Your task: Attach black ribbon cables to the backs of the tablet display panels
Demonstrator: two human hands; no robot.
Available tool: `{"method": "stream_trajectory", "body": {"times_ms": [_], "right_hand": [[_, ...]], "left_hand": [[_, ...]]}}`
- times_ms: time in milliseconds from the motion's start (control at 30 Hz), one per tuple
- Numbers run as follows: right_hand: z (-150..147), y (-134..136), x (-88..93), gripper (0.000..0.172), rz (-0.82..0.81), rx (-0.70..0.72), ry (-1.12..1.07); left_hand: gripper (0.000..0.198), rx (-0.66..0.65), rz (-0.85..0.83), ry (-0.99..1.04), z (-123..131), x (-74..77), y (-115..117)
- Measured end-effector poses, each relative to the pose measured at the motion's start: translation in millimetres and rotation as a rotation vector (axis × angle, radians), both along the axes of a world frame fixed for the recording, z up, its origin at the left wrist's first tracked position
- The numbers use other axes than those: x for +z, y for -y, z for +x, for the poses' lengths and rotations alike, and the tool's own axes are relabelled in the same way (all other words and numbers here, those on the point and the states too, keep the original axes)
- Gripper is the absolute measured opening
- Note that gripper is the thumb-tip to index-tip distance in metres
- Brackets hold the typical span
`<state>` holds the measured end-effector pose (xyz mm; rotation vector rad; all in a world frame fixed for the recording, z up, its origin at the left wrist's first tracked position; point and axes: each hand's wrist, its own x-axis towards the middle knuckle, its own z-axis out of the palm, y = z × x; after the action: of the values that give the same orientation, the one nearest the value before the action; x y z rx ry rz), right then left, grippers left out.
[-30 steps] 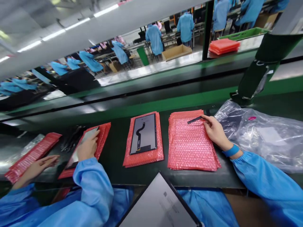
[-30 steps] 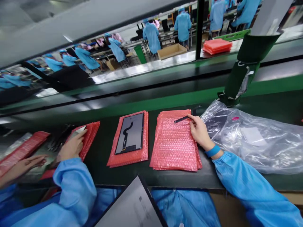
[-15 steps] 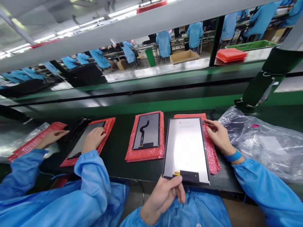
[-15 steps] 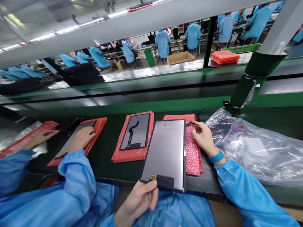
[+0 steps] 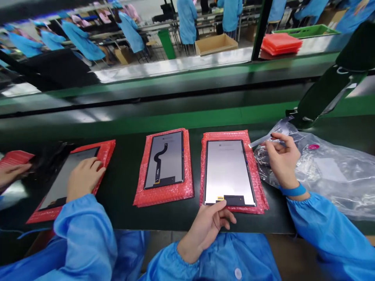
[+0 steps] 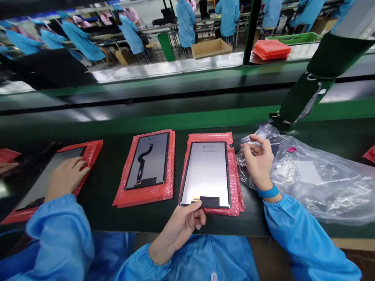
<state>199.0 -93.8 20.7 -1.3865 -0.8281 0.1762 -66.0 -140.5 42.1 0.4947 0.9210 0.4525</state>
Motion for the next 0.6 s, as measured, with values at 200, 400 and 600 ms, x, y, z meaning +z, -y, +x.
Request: {"method": "stream_trajectory", "body": {"times_ms": [200, 400, 600], "right_hand": [[-8.3, 15.8, 9.1, 0.026, 0.020, 0.110, 0.016], [-14.4, 22.2, 12.8, 0.025, -0.023, 0.175, 0.125], [-22.7, 23.6, 28.6, 0.058, 0.010, 0.200, 0.238]], "left_hand": [[0.047, -0.274, -0.182, 0.161, -16.8, -2.7, 13.2], [0.061, -0.303, -0.108, 0.193, -23.7, -0.4, 18.4], [0.034, -0.272, 0.495, 0.010, -55.2, 49.7, 40.9]]}}
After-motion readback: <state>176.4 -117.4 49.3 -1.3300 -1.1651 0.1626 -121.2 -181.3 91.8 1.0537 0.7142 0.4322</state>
